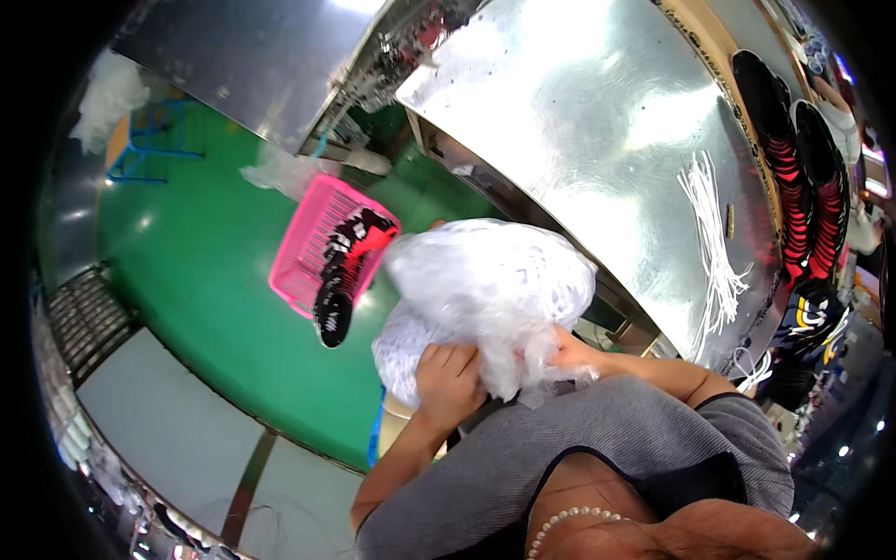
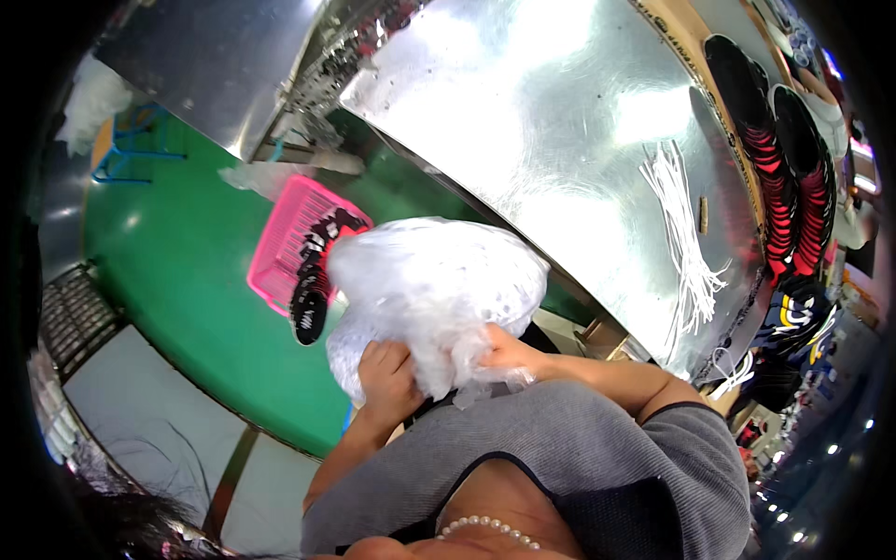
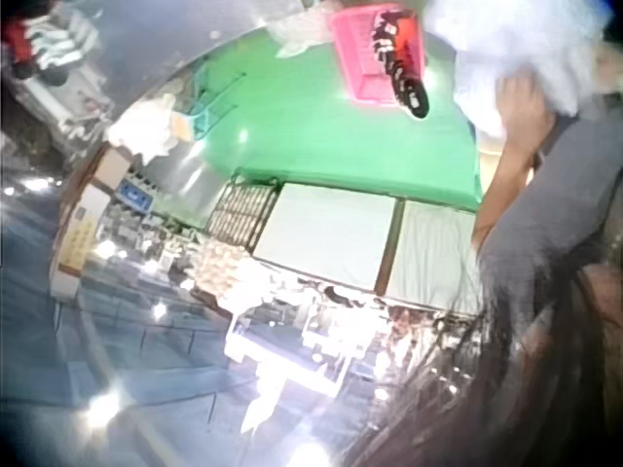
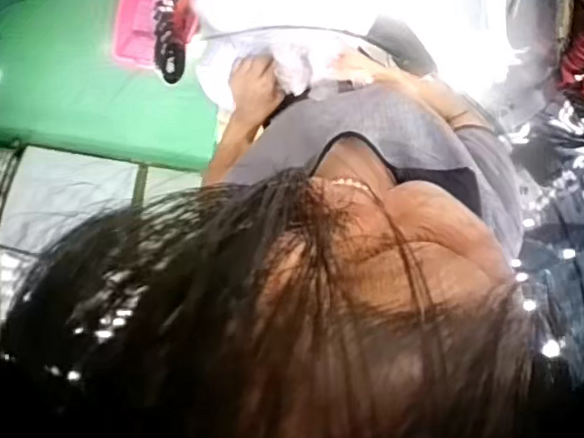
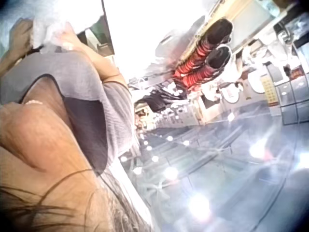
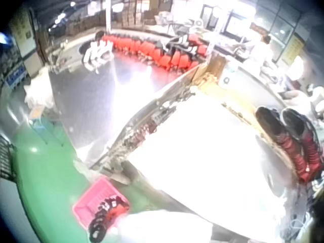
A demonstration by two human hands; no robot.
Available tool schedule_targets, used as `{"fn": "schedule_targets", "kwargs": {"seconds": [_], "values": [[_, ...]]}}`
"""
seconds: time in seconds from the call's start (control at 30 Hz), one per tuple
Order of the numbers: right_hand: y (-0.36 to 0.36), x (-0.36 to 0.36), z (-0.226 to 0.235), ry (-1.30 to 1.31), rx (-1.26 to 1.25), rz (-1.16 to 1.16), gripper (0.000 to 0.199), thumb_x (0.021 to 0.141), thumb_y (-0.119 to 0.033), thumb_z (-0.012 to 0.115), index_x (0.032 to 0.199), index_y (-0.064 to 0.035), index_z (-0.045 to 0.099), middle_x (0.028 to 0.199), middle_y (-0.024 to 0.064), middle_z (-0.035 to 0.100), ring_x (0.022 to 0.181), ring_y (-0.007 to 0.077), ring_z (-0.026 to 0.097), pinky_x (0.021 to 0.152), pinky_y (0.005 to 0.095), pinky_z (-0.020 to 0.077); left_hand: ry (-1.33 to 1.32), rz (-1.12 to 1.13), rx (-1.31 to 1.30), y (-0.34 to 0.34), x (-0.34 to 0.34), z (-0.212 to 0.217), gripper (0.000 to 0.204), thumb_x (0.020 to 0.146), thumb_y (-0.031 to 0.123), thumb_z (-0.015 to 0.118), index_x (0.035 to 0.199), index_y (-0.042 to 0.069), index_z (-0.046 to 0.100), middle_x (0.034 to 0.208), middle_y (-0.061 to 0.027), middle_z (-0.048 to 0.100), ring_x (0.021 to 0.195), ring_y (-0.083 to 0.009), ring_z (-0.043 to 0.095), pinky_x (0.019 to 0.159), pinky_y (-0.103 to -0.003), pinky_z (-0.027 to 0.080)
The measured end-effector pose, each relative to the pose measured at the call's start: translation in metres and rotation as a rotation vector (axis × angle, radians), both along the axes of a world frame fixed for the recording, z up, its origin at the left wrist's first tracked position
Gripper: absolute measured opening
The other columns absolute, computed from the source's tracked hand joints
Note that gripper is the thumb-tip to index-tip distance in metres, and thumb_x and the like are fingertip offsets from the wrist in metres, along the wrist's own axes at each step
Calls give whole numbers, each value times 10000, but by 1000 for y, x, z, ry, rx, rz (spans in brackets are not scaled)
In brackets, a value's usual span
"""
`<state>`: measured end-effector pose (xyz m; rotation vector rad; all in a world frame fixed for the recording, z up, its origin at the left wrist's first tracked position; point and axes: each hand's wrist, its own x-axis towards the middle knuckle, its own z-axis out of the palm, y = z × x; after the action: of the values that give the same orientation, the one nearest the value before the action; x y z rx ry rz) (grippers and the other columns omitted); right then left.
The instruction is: The person takes a large bundle of white shoelaces from a plastic bag, organizes them into smaller groups on a metal table, and then threads a shoelace through the eyelets of a black and white shoe upper.
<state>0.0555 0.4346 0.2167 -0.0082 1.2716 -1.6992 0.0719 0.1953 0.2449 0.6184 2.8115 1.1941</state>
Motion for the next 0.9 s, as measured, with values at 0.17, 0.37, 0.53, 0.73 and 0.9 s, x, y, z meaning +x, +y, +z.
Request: {"fn": "schedule_targets", "kwargs": {"seconds": [0.17,0.37,0.53,0.73,0.9], "values": [[-39,-80,131,548,-185,199,526,737,-5,552,1262,25,530,1097,157,656,1016,252,617,928,361,475,246,185,96,-16,-28,106,299,556,103,719,840,12,699,874,-106,663,744,-311,630,658,-379,496],[7,-150,247,1221,0,-92,538,739,11,557,1276,-19,548,1157,156,646,1049,250,625,921,351,484,525,196,154,-10,-114,158,329,626,-13,628,942,6,718,920,-155,674,755,-336,630,668,-389,488],[70,-215,318,1138,238,-592,397,808,-26,589,1204,2,589,1093,81,659,997,183,630,875,319,503,625,141,336,38,-233,124,289,624,-30,552,889,-18,667,845,-169,597,733,-380,548,623,-433,436],[163,-282,325,756,409,-805,301,908,-161,588,1163,-2,596,1018,72,655,893,132,638,692,272,536,405,34,-19,82,-318,49,529,754,171,725,1209,-15,530,1139,-202,546,1082,-390,485,944,-457,390],[176,-257,350,610,598,-997,317,995,-284,495,1115,-9,597,920,80,655,736,118,625,554,223,509,474,64,6,86,-284,94,692,760,192,760,1345,-3,448,1326,-229,441,1239,-395,410,1057,-447,325]]}}
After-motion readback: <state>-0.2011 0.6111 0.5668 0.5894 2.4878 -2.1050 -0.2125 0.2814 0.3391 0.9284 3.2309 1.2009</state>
